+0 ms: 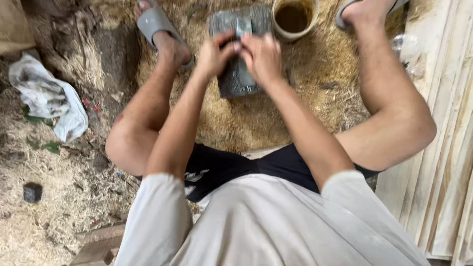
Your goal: The person sits on a sawdust-covered floor and sharpens a small metal tool on a rectangular sharpening stone. They repeatedly rub the tool against the stone, occasionally dipping it into a nearby container of liquid to lubricate the surface.
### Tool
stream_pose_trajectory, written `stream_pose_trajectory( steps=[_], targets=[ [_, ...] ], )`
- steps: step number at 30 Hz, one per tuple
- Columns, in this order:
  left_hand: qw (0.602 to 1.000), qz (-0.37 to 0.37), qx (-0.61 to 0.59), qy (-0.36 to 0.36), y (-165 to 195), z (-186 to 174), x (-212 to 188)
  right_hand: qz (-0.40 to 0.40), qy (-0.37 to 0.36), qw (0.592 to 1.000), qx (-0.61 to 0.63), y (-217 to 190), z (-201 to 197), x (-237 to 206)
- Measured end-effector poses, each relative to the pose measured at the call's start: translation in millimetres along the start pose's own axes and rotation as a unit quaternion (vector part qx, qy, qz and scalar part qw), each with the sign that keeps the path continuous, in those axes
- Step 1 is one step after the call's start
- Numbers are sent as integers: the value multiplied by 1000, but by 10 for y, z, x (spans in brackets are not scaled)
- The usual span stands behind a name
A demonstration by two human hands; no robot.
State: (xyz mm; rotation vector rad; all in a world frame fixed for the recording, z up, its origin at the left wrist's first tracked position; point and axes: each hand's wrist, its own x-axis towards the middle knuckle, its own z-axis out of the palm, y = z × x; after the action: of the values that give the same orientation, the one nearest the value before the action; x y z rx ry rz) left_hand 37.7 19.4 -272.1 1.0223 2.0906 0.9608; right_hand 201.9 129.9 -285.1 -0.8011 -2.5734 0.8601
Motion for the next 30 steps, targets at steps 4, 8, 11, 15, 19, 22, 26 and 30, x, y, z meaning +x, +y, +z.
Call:
stream_pose_trajectory(
  steps=[4, 8, 11, 15, 19, 22, 26, 30],
  targets=[
    [991, -114, -26, -61, 8, 151, -312, -33, 0, 999, 9, 11, -34, -391],
    [1000, -16, 7, 7, 17, 84, -133, -1, -6, 1000, 15, 57, 21, -169],
    [998, 18, 36, 48, 160, 10, -72, 3, 29, 998, 54, 13, -18, -43],
    [989, -101, 84, -71, 322, 74, -306, -34, -4, 999, 4, -44, -135, -376],
    [991, -67, 108, -49, 231, 101, -244, 7, -18, 1000, 20, 8, -96, -332],
    [997, 11, 51, 48, 109, 94, -85, -43, 44, 998, 7, 79, -37, -83],
    [996, -30, 71, -41, 110, 185, -199, -24, 4, 1000, -14, 82, -86, -287],
    [991, -76, 91, -65, 139, 240, -311, 86, -88, 992, 36, 64, -102, -460]
  ],
)
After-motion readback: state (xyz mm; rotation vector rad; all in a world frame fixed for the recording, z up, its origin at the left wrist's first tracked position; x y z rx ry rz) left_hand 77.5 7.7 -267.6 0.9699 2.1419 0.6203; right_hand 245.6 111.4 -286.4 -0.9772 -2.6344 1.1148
